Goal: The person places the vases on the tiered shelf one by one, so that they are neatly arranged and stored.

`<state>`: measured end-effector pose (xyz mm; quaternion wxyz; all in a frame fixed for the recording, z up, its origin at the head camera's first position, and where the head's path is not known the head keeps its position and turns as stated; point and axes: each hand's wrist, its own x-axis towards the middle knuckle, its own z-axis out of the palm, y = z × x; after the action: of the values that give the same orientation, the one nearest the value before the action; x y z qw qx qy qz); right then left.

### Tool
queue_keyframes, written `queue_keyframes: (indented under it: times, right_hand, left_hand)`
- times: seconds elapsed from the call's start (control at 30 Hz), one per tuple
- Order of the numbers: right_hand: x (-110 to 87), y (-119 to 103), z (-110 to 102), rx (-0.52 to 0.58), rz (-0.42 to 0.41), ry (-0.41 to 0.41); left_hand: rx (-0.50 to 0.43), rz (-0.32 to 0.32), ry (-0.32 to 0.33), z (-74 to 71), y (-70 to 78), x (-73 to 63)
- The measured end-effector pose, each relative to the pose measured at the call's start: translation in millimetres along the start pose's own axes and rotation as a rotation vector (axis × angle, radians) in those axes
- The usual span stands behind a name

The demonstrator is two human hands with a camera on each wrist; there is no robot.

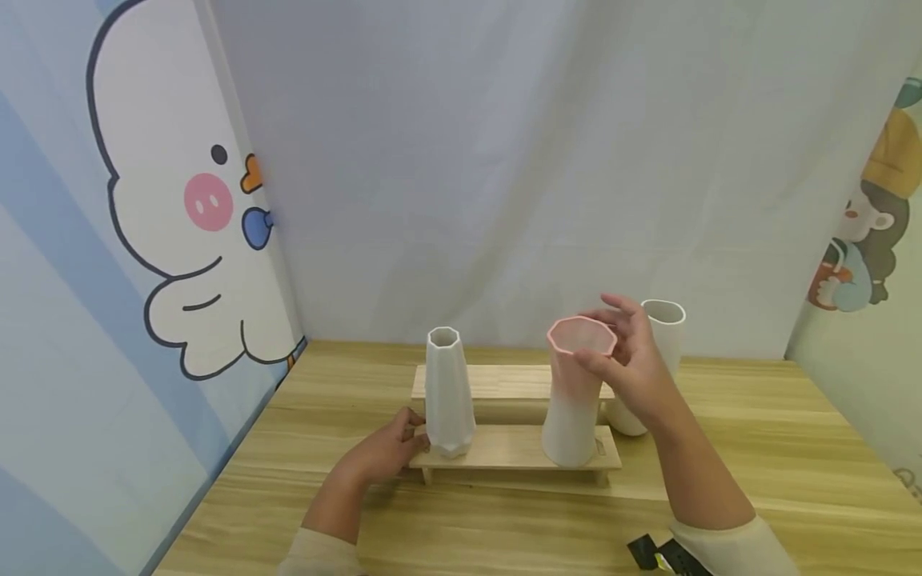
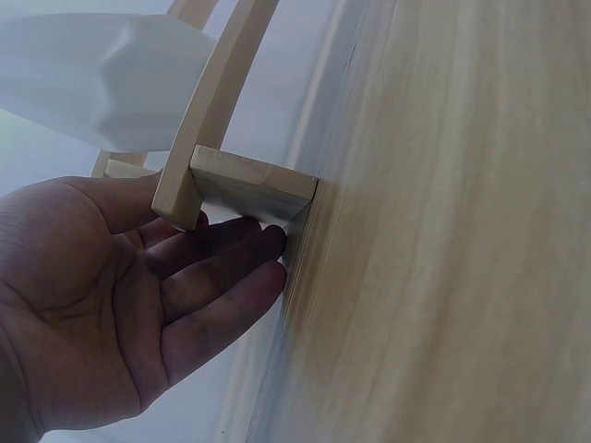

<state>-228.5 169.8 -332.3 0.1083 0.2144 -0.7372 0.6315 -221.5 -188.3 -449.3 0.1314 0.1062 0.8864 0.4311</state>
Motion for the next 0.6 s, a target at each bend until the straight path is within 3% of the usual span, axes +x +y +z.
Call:
queue_keyframes:
  times: [0.6]
  right_hand:
    - [1.9,-4,-27,-0.029,-0.123,0.049]
  left_hand:
    - [0.008,0.002,-0.003,0.1,-4.4,5.3]
